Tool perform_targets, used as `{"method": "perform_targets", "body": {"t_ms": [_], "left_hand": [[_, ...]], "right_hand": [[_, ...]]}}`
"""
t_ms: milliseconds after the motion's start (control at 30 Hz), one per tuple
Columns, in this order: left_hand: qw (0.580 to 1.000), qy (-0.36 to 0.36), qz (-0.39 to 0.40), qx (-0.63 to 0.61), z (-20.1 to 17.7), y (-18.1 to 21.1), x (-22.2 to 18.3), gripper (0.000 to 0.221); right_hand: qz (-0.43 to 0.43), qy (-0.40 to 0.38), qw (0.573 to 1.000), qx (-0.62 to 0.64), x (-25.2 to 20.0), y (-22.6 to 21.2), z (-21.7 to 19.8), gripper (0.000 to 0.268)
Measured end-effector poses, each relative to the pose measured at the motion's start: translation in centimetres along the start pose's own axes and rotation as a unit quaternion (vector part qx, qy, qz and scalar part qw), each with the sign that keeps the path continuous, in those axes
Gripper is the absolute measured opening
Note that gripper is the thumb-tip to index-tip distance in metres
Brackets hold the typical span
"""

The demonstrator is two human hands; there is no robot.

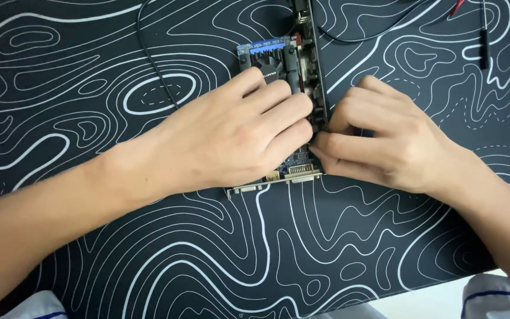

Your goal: Repair and inspect a graphics card connected to a riser card using a probe tool

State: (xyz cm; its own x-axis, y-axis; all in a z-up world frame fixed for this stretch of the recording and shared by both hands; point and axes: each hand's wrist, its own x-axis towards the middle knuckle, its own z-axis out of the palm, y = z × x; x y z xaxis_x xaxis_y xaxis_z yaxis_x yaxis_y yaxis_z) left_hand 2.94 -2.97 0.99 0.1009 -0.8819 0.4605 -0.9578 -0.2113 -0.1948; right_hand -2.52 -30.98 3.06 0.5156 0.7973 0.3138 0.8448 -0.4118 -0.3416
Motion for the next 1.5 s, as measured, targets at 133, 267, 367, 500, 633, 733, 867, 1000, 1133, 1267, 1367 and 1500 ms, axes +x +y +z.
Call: {"method": "perform_targets", "body": {"t_ms": [133,267,367,500,633,733,867,1000,1133,1267,1367,1500], "left_hand": [[1.0,0.007,-0.015,-0.025,0.2,0.1,-0.1,0.023],[0.999,0.016,-0.031,-0.039,0.4,0.4,0.0,0.028],[0.998,0.022,-0.027,-0.06,0.5,0.3,-0.1,0.03],[0.998,0.017,-0.005,-0.061,0.2,-0.2,-0.2,0.027],[0.998,0.025,-0.008,-0.063,0.4,0.0,-0.2,0.026],[0.998,0.027,-0.019,-0.059,0.5,0.2,-0.1,0.03],[0.997,0.026,-0.02,-0.067,0.5,0.1,-0.2,0.029],[0.997,0.009,-0.006,-0.075,0.4,-0.4,-0.3,0.03],[0.995,-0.012,-0.013,-0.101,-0.1,-0.3,-0.4,0.028],[0.988,-0.026,-0.036,-0.147,-0.4,0.3,0.0,0.019],[0.988,-0.036,-0.05,-0.141,-0.5,0.9,0.2,0.023],[0.997,-0.039,-0.045,-0.045,-1.2,1.5,0.5,0.029]], "right_hand": [[0.003,-0.002,1.0,0.016,0.3,0.1,-0.2,0.015],[0.006,0.0,1.0,0.019,0.4,-0.1,0.0,0.018],[0.009,-0.005,1.0,0.018,0.2,0.0,0.1,0.018],[0.017,-0.01,1.0,0.018,-0.1,0.4,0.2,0.014],[0.026,0.005,0.999,0.041,-0.1,0.3,0.4,0.019],[0.03,0.008,0.999,0.043,-0.1,0.4,0.6,0.016],[0.032,0.006,0.999,0.039,0.0,0.2,0.5,0.014],[0.033,-0.006,0.999,0.027,0.0,0.5,0.4,0.012],[0.03,0.001,0.999,0.027,-0.1,0.5,0.7,0.012],[0.03,0.002,0.999,0.033,0.1,0.5,0.6,0.012],[0.032,0.005,0.999,0.036,0.0,0.6,0.6,0.011],[0.033,0.002,0.999,0.034,-0.2,0.7,0.8,0.01]]}}
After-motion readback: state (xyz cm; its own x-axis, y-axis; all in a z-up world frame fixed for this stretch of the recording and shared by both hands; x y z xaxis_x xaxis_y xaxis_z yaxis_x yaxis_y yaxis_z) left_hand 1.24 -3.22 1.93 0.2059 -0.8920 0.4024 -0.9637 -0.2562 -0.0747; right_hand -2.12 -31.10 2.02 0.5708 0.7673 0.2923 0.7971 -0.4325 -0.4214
